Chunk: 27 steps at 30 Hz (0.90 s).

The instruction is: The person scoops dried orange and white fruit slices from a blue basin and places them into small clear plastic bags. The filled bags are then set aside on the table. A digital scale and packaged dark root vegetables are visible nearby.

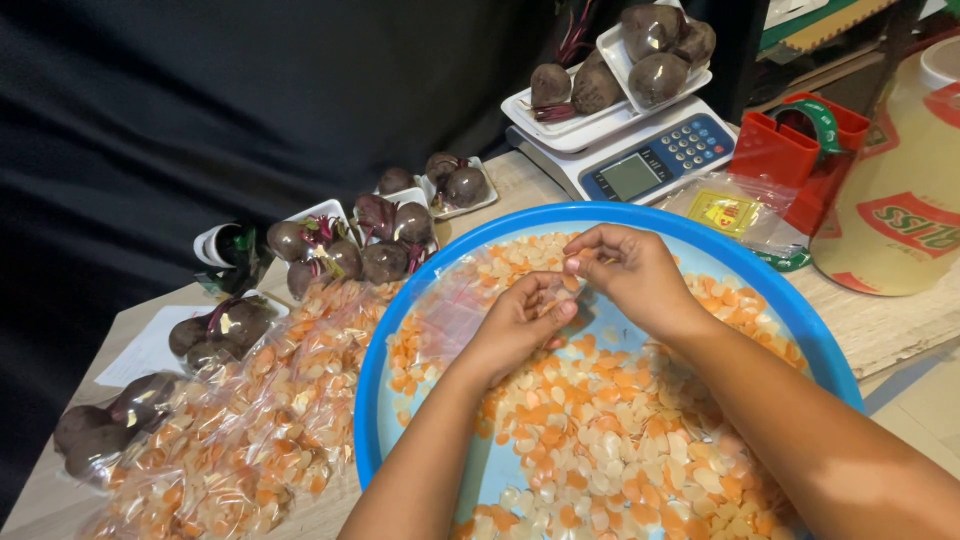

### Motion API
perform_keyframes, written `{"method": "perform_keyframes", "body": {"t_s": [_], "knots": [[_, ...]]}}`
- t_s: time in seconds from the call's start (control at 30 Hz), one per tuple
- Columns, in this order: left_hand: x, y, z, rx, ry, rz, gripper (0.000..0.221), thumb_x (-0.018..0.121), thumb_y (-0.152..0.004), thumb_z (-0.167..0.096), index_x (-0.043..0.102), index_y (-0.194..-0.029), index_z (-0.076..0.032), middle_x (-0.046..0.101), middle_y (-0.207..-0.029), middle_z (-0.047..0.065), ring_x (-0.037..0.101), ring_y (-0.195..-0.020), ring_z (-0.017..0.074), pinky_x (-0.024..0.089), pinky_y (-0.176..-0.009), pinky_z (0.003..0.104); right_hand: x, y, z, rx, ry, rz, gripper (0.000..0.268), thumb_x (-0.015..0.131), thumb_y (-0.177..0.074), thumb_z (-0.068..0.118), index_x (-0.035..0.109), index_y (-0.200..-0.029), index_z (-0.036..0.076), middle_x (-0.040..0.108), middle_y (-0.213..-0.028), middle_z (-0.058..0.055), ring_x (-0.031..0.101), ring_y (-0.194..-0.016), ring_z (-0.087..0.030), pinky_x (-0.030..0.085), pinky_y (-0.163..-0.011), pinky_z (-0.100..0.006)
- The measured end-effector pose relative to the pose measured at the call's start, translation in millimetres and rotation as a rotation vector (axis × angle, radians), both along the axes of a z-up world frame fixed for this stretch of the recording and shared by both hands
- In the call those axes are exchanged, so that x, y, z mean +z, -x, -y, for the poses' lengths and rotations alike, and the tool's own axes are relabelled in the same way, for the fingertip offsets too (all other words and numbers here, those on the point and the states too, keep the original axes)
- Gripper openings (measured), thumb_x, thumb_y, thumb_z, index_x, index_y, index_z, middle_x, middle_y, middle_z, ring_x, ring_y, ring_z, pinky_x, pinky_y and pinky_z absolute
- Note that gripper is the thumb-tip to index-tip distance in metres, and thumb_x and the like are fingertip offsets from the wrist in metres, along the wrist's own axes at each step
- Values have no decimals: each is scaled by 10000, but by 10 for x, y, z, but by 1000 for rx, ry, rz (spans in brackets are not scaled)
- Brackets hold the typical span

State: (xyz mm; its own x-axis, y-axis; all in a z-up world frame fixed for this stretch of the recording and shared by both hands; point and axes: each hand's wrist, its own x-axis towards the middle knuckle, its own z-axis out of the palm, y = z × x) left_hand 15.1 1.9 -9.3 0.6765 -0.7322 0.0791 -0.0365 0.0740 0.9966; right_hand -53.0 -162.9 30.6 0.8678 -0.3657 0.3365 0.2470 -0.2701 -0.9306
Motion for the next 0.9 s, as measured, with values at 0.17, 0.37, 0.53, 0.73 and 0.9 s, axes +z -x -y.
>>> {"method": "perform_keyframes", "body": {"t_s": [0.17, 0.37, 0.53, 0.73, 0.9], "knots": [[-50, -62, 2, 1, 8, 6, 522, 772, -920, -275, 565, -1346, -54, 602, -1041, 43, 655, -935, 105, 660, -678, 240, -42, -34, 22, -9, 21, 17, 153, 771, -886, 48, 783, -1038, 43, 681, -778, -76, 605, -718, -114, 526, -639, -244], [-50, -64, -9, 0, 7, 20, 514, 768, -925, -278, 565, -1346, -62, 595, -1023, 42, 656, -928, 105, 662, -684, 249, -39, -4, -13, 0, 87, -15, 117, 759, -902, 79, 815, -1004, 67, 696, -774, -66, 580, -728, -115, 513, -653, -264], [-36, -56, -13, 2, 10, 23, 501, 763, -928, -277, 572, -1343, -70, 593, -1017, 38, 656, -928, 105, 663, -685, 257, -54, -6, -15, 1, 113, -14, 123, 735, -932, 101, 823, -1012, 71, 701, -777, -72, 544, -733, -130, 497, -685, -278], [-31, -58, -13, 2, 10, 22, 516, 774, -918, -289, 574, -1339, -66, 588, -1018, 37, 654, -927, 105, 664, -686, 260, -11, 25, -45, -10, 130, -37, 139, 735, -925, 112, 828, -1026, 86, 703, -749, -53, 541, -723, -121, 488, -671, -272], [-24, -50, -12, 2, 13, 25, 526, 771, -921, -282, 564, -1348, -55, 589, -1022, 47, 658, -931, 113, 662, -683, 260, -15, 5, -18, -2, 120, -36, 122, 720, -920, 85, 818, -994, 80, 737, -753, -59, 524, -690, -117, 471, -647, -256]]}}
